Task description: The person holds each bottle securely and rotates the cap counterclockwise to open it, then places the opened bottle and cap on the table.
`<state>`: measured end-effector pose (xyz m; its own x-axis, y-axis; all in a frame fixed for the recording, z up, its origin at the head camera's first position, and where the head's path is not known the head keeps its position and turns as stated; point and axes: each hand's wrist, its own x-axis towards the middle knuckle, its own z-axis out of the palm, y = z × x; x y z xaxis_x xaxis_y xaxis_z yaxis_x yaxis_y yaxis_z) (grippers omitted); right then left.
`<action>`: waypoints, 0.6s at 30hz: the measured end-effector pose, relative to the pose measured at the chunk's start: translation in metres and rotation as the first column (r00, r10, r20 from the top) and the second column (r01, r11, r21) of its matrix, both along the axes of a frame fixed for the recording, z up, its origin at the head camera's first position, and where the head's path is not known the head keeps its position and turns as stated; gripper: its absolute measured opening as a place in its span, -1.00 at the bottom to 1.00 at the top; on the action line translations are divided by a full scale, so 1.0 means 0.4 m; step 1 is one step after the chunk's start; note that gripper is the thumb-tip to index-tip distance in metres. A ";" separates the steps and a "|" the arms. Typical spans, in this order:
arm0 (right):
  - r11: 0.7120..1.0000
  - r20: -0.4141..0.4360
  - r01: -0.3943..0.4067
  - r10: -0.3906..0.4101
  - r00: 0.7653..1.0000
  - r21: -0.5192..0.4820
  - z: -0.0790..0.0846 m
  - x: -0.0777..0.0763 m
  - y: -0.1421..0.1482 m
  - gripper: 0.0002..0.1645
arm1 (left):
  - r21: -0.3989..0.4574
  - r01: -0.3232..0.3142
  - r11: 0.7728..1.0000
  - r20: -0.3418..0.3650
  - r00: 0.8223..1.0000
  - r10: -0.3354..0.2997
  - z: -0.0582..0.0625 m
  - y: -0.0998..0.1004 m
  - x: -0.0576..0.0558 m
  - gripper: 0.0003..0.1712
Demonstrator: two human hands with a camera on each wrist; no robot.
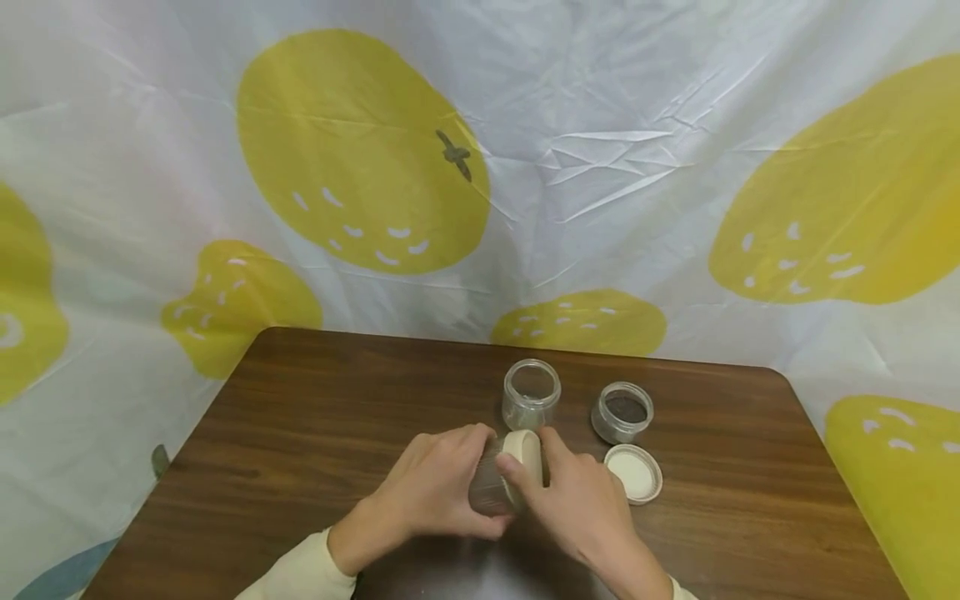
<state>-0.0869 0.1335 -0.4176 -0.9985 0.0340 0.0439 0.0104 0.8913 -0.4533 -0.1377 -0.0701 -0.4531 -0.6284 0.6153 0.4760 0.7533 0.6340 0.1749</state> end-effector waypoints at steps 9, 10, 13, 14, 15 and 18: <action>0.998 -0.006 -0.018 0.017 1.000 -0.068 -0.013 0.003 -0.002 -0.33 | -0.040 0.039 0.998 -0.036 0.999 -0.041 0.000 0.002 0.005 -0.15; 0.996 -0.012 -0.023 0.022 1.000 -0.084 -0.017 0.002 -0.001 -0.37 | -0.049 0.042 0.998 -0.043 0.998 -0.044 0.001 0.002 0.005 -0.15; 0.990 -0.021 -0.037 0.034 0.999 -0.135 -0.027 0.001 0.004 -0.47 | -0.059 0.049 0.997 -0.059 0.997 -0.052 0.002 0.003 0.005 -0.16; 0.988 -0.025 -0.042 0.039 0.999 -0.147 -0.030 0.000 0.006 -0.48 | -0.058 0.052 0.997 -0.063 0.996 -0.055 0.003 0.003 0.005 -0.16; 0.986 -0.030 -0.048 0.044 0.999 -0.158 -0.032 -0.001 0.008 -0.50 | -0.058 0.053 0.997 -0.069 0.996 -0.057 0.004 0.004 0.005 -0.16; 0.979 -0.047 -0.072 0.065 0.997 -0.192 -0.036 -0.004 0.012 -0.52 | -0.054 0.059 0.997 -0.081 0.995 -0.063 0.005 0.004 0.005 -0.16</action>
